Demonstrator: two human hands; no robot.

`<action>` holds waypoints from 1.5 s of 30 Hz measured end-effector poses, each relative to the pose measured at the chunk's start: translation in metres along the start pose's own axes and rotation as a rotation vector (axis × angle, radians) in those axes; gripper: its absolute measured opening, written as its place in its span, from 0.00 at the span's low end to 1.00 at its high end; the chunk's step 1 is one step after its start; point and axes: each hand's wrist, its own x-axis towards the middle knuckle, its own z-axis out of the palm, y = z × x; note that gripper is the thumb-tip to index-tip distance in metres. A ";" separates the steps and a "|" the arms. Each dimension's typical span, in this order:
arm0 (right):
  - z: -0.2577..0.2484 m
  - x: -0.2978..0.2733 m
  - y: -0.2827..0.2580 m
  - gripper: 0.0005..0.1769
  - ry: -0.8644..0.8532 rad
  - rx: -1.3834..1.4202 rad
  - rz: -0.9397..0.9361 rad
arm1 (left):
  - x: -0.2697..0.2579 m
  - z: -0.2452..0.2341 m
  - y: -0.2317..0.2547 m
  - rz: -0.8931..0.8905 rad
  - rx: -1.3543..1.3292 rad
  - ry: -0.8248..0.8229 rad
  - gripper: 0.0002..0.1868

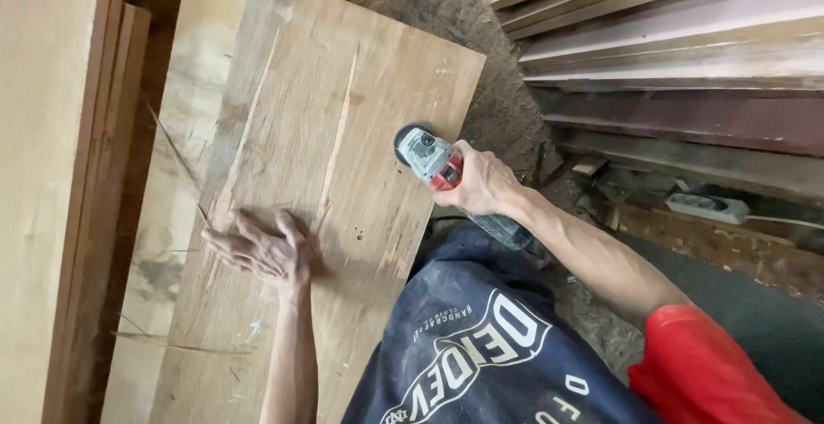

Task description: The person scrapes a large wooden board with a metal scraper to remove residue, then uses an angle grinder to sand the surface. The person moves along the board, applying the grinder in long strokes to smooth the wood.

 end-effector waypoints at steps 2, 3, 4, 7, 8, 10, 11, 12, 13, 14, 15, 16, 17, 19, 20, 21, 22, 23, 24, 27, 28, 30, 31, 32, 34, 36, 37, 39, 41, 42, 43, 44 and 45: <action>-0.004 0.003 0.005 0.46 0.005 -0.001 0.010 | -0.008 -0.004 0.008 0.024 -0.001 -0.100 0.47; -0.011 0.008 0.008 0.45 0.027 0.082 -0.018 | -0.018 -0.008 0.016 -0.004 -0.042 -0.203 0.47; -0.021 0.015 0.010 0.44 0.049 0.165 -0.044 | -0.025 -0.011 0.025 -0.033 -0.086 -0.305 0.47; -0.054 0.038 0.013 0.34 0.146 0.315 -0.016 | -0.042 -0.025 0.043 -0.029 -0.149 -0.372 0.44; -0.063 0.046 0.011 0.24 0.182 0.373 -0.101 | -0.045 -0.030 0.046 -0.011 -0.153 -0.383 0.44; -0.077 0.066 0.002 0.19 0.215 0.418 -0.109 | -0.055 -0.039 0.051 -0.011 -0.162 -0.402 0.44; -0.073 0.065 -0.001 0.17 0.207 0.427 -0.147 | -0.059 -0.042 0.052 -0.030 -0.173 -0.393 0.44; -0.066 0.060 -0.004 0.14 0.197 0.437 -0.184 | -0.061 -0.044 0.050 -0.049 -0.184 -0.383 0.44; -0.058 0.060 -0.014 0.13 0.156 0.426 -0.200 | -0.064 -0.046 0.047 -0.084 -0.190 -0.369 0.44; -0.046 0.057 -0.027 0.13 0.115 0.414 -0.215 | -0.068 -0.048 0.043 -0.116 -0.208 -0.350 0.43; -0.031 0.054 -0.045 0.14 0.054 0.393 -0.210 | -0.073 -0.050 0.037 -0.155 -0.227 -0.335 0.43; -0.015 0.050 -0.065 0.15 -0.005 0.368 -0.203 | -0.080 -0.052 0.029 -0.194 -0.245 -0.318 0.43; 0.002 0.045 -0.079 0.18 -0.030 0.270 -0.254 | -0.087 -0.052 0.019 -0.250 -0.248 -0.296 0.43; 0.040 0.032 -0.109 0.25 -0.062 0.076 -0.347 | -0.105 -0.052 -0.004 -0.347 -0.264 -0.262 0.44; 0.060 0.027 -0.124 0.29 -0.095 -0.015 -0.416 | -0.114 -0.053 -0.019 -0.409 -0.250 -0.224 0.44; 0.081 0.020 -0.138 0.34 -0.111 -0.096 -0.482 | -0.124 -0.055 -0.037 -0.452 -0.239 -0.186 0.44; 0.101 0.014 -0.149 0.38 -0.126 -0.176 -0.549 | -0.134 -0.058 -0.054 -0.495 -0.227 -0.147 0.45; 0.121 0.008 -0.159 0.41 -0.174 -0.226 -0.587 | -0.142 -0.061 -0.072 -0.548 -0.186 -0.126 0.44; 0.143 0.008 -0.175 0.44 -0.222 -0.276 -0.623 | -0.152 -0.065 -0.088 -0.600 -0.144 -0.107 0.44; 0.198 -0.005 -0.208 0.43 -0.312 -0.426 -0.620 | -0.175 -0.072 -0.115 -0.726 -0.117 -0.068 0.44; 0.212 -0.012 -0.218 0.43 -0.318 -0.483 -0.639 | -0.178 -0.073 -0.119 -0.764 -0.124 -0.059 0.44; 0.237 -0.022 -0.242 0.42 -0.357 -0.447 -0.639 | -0.177 -0.072 -0.120 -0.797 -0.123 -0.069 0.44; 0.246 -0.026 -0.253 0.42 -0.375 -0.426 -0.633 | -0.176 -0.073 -0.119 -0.809 -0.123 -0.079 0.44; 0.253 -0.027 -0.265 0.43 -0.355 -0.425 -0.658 | -0.175 -0.073 -0.118 -0.813 -0.127 -0.085 0.44; 0.261 -0.023 -0.285 0.45 -0.312 -0.422 -0.708 | -0.173 -0.075 -0.118 -0.816 -0.135 -0.094 0.44; 0.259 -0.013 -0.294 0.42 -0.296 -0.381 -0.642 | -0.173 -0.079 -0.119 -0.792 -0.143 -0.063 0.45; 0.253 -0.005 -0.296 0.40 -0.290 -0.359 -0.610 | -0.173 -0.080 -0.119 -0.780 -0.145 -0.048 0.45; 0.236 0.014 -0.293 0.33 -0.273 -0.308 -0.562 | -0.170 -0.082 -0.119 -0.791 -0.137 -0.069 0.45; 0.213 0.034 -0.283 0.25 -0.270 -0.167 -0.544 | -0.168 -0.083 -0.120 -0.794 -0.131 -0.069 0.45; 0.201 0.044 -0.276 0.21 -0.274 -0.053 -0.548 | -0.168 -0.083 -0.119 -0.791 -0.130 -0.060 0.45; 0.188 0.055 -0.270 0.19 -0.225 -0.034 -0.480 | -0.170 -0.082 -0.117 -0.788 -0.127 -0.055 0.44; 0.175 0.067 -0.265 0.16 -0.176 -0.016 -0.411 | -0.171 -0.082 -0.115 -0.796 -0.134 -0.069 0.44; 0.163 0.077 -0.261 0.15 -0.168 0.065 -0.425 | -0.170 -0.082 -0.115 -0.804 -0.137 -0.079 0.45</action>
